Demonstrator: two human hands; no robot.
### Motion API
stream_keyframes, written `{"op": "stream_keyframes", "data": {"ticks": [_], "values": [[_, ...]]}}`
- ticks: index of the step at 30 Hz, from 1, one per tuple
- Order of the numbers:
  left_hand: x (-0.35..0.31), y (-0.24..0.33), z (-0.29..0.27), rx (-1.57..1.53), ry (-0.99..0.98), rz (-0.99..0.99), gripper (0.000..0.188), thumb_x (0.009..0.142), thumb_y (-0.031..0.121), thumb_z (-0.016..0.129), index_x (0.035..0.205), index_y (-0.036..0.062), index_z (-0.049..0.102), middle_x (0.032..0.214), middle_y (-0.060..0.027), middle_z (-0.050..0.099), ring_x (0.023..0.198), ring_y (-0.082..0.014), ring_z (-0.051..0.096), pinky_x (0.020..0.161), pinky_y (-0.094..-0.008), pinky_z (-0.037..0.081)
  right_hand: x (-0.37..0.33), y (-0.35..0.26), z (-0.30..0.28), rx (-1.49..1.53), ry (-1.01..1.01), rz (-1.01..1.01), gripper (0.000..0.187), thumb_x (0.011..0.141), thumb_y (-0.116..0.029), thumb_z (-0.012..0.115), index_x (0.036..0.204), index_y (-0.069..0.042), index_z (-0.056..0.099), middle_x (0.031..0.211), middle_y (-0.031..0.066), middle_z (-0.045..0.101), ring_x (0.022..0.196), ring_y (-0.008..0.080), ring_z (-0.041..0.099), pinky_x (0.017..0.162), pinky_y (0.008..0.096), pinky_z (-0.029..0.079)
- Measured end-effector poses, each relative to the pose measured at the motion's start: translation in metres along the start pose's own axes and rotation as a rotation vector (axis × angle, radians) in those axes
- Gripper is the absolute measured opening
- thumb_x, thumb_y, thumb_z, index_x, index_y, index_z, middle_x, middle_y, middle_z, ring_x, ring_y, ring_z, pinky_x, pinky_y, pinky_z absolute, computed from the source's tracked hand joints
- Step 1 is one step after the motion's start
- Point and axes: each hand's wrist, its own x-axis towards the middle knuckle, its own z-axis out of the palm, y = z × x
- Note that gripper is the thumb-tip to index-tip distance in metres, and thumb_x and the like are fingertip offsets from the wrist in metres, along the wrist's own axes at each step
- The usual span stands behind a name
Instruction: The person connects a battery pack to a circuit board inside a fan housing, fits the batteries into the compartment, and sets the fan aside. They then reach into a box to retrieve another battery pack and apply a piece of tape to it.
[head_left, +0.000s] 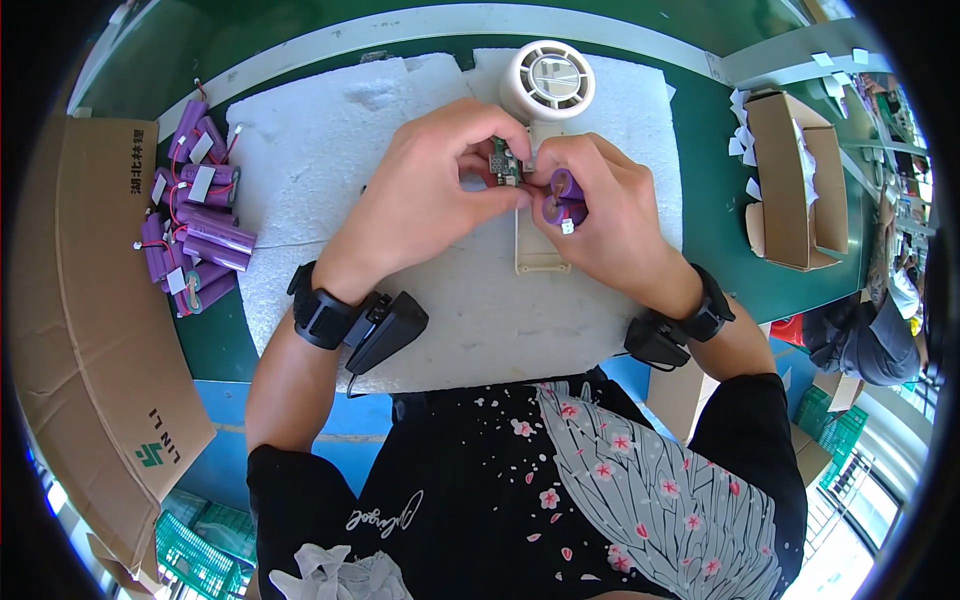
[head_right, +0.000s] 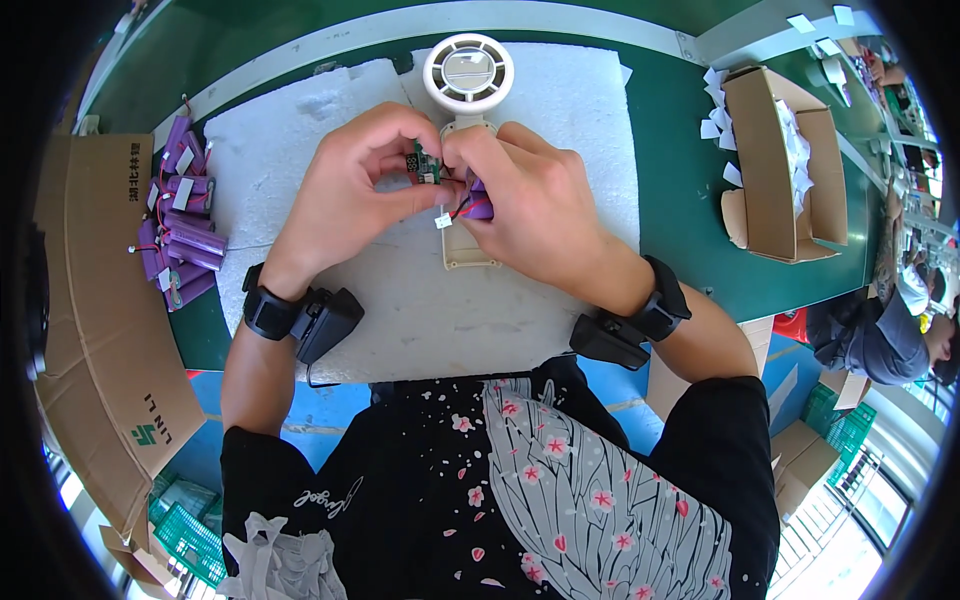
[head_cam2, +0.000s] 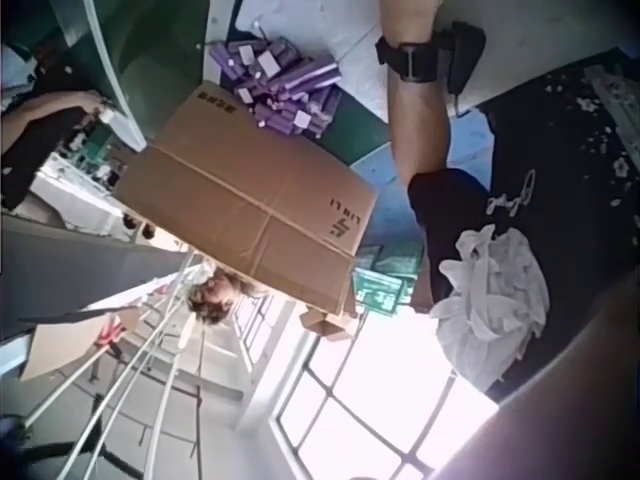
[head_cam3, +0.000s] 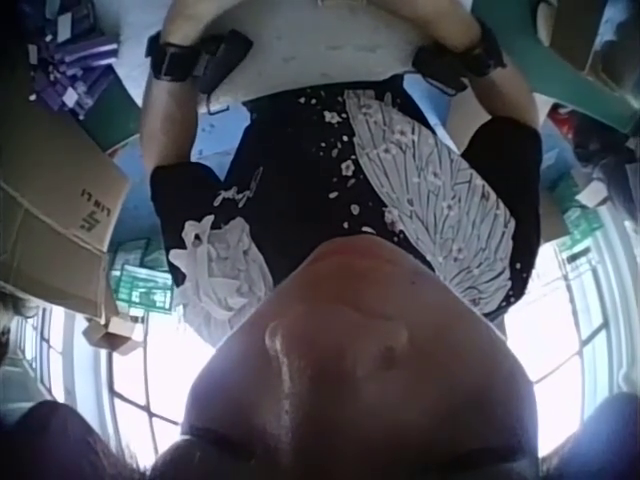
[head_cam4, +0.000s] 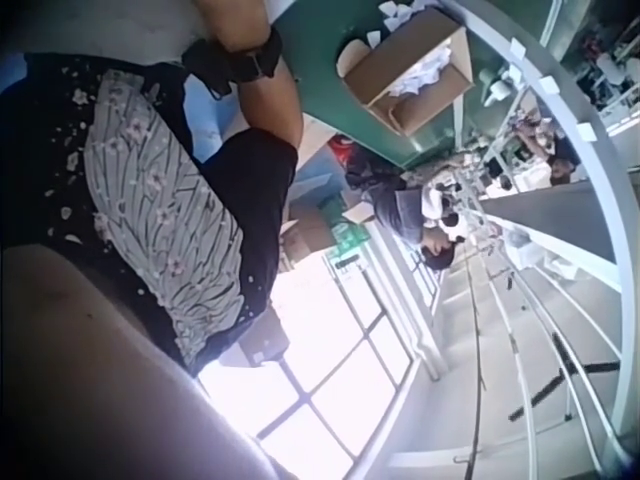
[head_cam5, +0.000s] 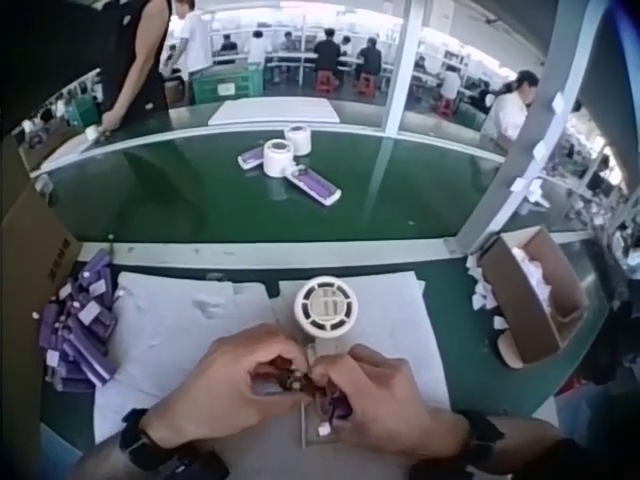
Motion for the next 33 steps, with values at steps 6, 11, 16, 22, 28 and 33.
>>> {"op": "stream_keyframes", "data": {"ticks": [6, 11, 16, 22, 28, 33], "values": [[0.003, 0.004, -0.003, 0.001, -0.017, -0.031, 0.027, 0.076, -0.011, 0.066, 0.101, -0.0010, 0.060, 0.097, -0.0049, 0.062, 0.089, -0.0118, 0.062, 0.084, -0.0268, 0.052, 0.000, 0.001, -0.001, -0.027, 0.002, 0.001, 0.039, 0.066, 0.005, 0.076, 0.095, -0.007, 0.053, 0.079, 0.0067, 0.061, 0.067, 0.0214, 0.063, 0.057, 0.0296, 0.051], [0.001, 0.004, -0.003, 0.040, -0.015, -0.041, 0.027, 0.077, -0.011, 0.065, 0.101, -0.0008, 0.060, 0.097, -0.0042, 0.062, 0.089, -0.0118, 0.062, 0.083, -0.0268, 0.051, 0.001, 0.004, -0.001, -0.008, -0.010, -0.039, 0.038, 0.068, 0.003, 0.077, 0.097, -0.006, 0.054, 0.078, 0.0042, 0.060, 0.065, 0.0153, 0.060, 0.056, 0.0256, 0.048], [0.001, 0.000, -0.002, -0.074, 0.037, -0.030, 0.024, 0.079, -0.011, 0.062, 0.101, -0.0005, 0.060, 0.098, -0.0028, 0.062, 0.090, -0.0107, 0.061, 0.081, -0.0259, 0.050, -0.003, 0.003, -0.016, 0.267, -0.034, 0.186, 0.022, 0.083, -0.006, 0.070, 0.098, -0.005, 0.055, 0.084, 0.0029, 0.057, 0.070, 0.0100, 0.054, 0.063, 0.0219, 0.045], [0.000, 0.005, -0.003, -0.128, -0.011, -0.187, 0.021, 0.081, -0.009, 0.061, 0.100, 0.0004, 0.060, 0.099, -0.0024, 0.061, 0.090, -0.0104, 0.060, 0.078, -0.0245, 0.049, -0.001, 0.005, -0.013, 0.529, 0.005, 0.367, 0.018, 0.099, -0.018, 0.049, 0.099, -0.003, 0.058, 0.094, 0.0039, 0.054, 0.081, 0.0102, 0.048, 0.074, 0.0232, 0.041], [0.000, 0.000, -0.002, -0.036, -0.018, -0.072, 0.018, 0.080, -0.007, 0.062, 0.096, 0.0007, 0.062, 0.095, -0.0026, 0.061, 0.084, -0.0097, 0.059, 0.076, -0.0240, 0.049, 0.000, 0.010, -0.014, 0.446, 0.022, 0.278, 0.024, 0.100, -0.020, 0.047, 0.096, 0.000, 0.061, 0.096, 0.0043, 0.056, 0.081, 0.0108, 0.050, 0.073, 0.0243, 0.041], [-0.001, -0.003, 0.000, -0.111, -0.043, -0.072, 0.013, 0.079, -0.003, 0.065, 0.091, 0.0009, 0.064, 0.089, -0.0028, 0.064, 0.075, -0.0077, 0.059, 0.070, -0.0235, 0.050, 0.001, 0.005, -0.020, 0.386, -0.037, 0.249, 0.020, 0.095, -0.014, 0.055, 0.086, 0.002, 0.062, 0.093, 0.0077, 0.056, 0.072, 0.0138, 0.052, 0.064, 0.0252, 0.042]]}}
